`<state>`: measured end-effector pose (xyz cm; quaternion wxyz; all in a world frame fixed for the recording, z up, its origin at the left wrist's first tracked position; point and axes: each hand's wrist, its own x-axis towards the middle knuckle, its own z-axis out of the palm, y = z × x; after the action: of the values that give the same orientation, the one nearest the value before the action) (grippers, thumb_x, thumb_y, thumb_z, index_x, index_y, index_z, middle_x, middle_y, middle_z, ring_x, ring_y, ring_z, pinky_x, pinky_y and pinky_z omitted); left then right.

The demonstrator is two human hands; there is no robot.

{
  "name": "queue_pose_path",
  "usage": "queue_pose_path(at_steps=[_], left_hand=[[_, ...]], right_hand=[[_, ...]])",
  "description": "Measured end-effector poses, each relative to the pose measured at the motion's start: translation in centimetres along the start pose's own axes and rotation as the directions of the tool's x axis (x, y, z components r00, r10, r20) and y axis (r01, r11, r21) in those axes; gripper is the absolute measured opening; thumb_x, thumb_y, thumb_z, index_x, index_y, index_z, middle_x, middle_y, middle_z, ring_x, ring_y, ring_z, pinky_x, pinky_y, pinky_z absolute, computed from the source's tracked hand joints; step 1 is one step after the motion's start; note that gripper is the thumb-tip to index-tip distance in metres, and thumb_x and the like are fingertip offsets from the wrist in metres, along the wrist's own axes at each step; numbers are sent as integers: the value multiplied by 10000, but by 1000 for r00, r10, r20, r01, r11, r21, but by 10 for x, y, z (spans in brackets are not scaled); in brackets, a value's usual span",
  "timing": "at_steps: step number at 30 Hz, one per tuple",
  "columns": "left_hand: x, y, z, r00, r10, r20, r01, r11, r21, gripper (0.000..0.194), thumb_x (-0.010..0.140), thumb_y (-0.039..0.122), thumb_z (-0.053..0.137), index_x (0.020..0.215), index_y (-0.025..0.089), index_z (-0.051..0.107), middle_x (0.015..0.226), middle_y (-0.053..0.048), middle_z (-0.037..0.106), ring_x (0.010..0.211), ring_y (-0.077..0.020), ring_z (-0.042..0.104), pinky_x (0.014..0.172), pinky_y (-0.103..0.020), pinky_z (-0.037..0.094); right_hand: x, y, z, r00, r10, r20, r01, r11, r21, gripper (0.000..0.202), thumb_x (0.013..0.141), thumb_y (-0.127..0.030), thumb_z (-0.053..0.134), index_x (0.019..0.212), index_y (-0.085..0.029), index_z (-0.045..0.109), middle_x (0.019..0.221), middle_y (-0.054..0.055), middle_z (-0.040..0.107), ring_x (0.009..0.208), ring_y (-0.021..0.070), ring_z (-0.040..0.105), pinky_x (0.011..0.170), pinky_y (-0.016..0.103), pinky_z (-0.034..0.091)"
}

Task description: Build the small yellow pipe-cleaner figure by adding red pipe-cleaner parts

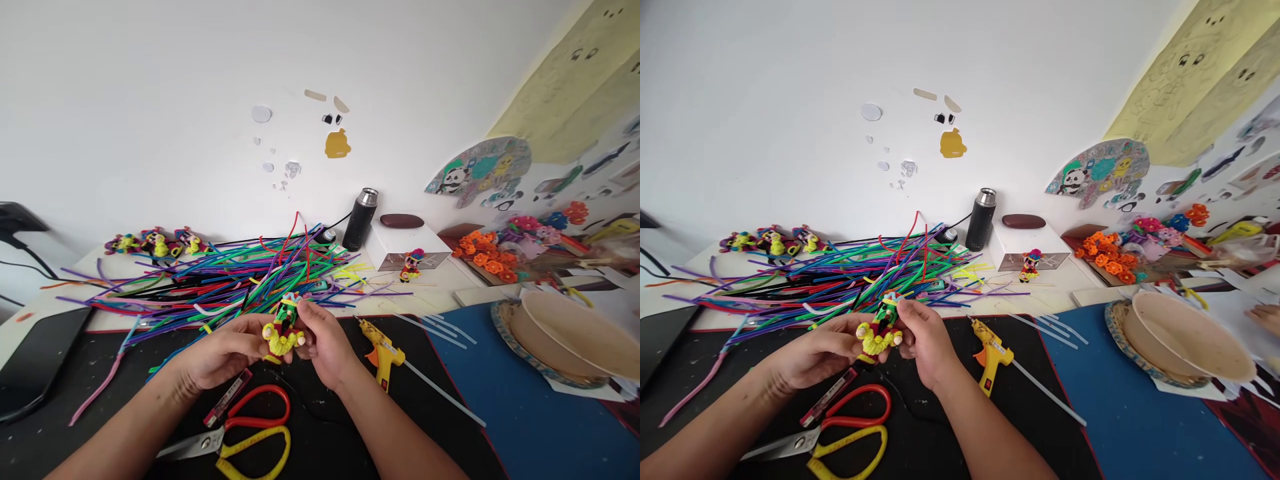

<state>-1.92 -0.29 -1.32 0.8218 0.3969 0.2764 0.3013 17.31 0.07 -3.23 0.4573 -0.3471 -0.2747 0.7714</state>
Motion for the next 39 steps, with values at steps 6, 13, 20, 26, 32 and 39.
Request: queue_pose_path(at_steps=[6,13,20,26,32,39], left_hand=[[3,-1,2,1000,-5,-16,4,1000,-25,350,730,177,852,1080,178,840,1010,-78,818,938,-210,725,870,-262,530],[5,-9,0,995,41,-93,-47,997,-64,494,805,214,844,1290,235,754,1179,-99,771,1008,-233,700,908,-347,545],[12,-5,5,888,368,-277,-242,885,399,319,864,375,838,1126,223,739,1092,-65,725,1024,-225,655,916,-327,511],[9,-3,20,844,463,-271,-168,707,687,249,873,422,806,959,204,722,938,-30,726,877,-207,650,832,-317,515],[8,-3,28,820,501,-277,-123,627,770,188,888,389,757,931,208,726,903,-28,751,874,-221,676,841,-323,521],[8,-2,30,826,478,-300,-76,622,779,186,875,388,745,909,209,710,884,-21,742,835,-213,672,807,-312,519]], right_hand=[[1,0,0,1000,-4,-11,4,1000,-2,545,714,-626,891,723,-175,587,514,-82,460,386,35,339,381,180,138],[7,-3,-6,995,-14,-103,31,986,167,554,713,-564,914,651,-186,514,467,-113,390,372,23,277,379,169,167],[10,-10,-12,989,86,-119,-39,934,355,620,743,-488,901,539,-194,395,445,-104,376,369,24,277,365,174,191],[9,-14,-8,988,91,-125,-34,916,399,580,787,-457,876,558,-197,411,435,-109,367,354,31,283,361,180,212],[8,-16,-7,985,108,-135,-47,919,392,564,805,-468,863,575,-199,424,435,-110,361,347,33,265,347,176,186],[8,-13,-9,988,101,-114,-52,928,369,657,762,-499,890,502,-193,370,425,-96,361,363,27,274,352,169,215]])
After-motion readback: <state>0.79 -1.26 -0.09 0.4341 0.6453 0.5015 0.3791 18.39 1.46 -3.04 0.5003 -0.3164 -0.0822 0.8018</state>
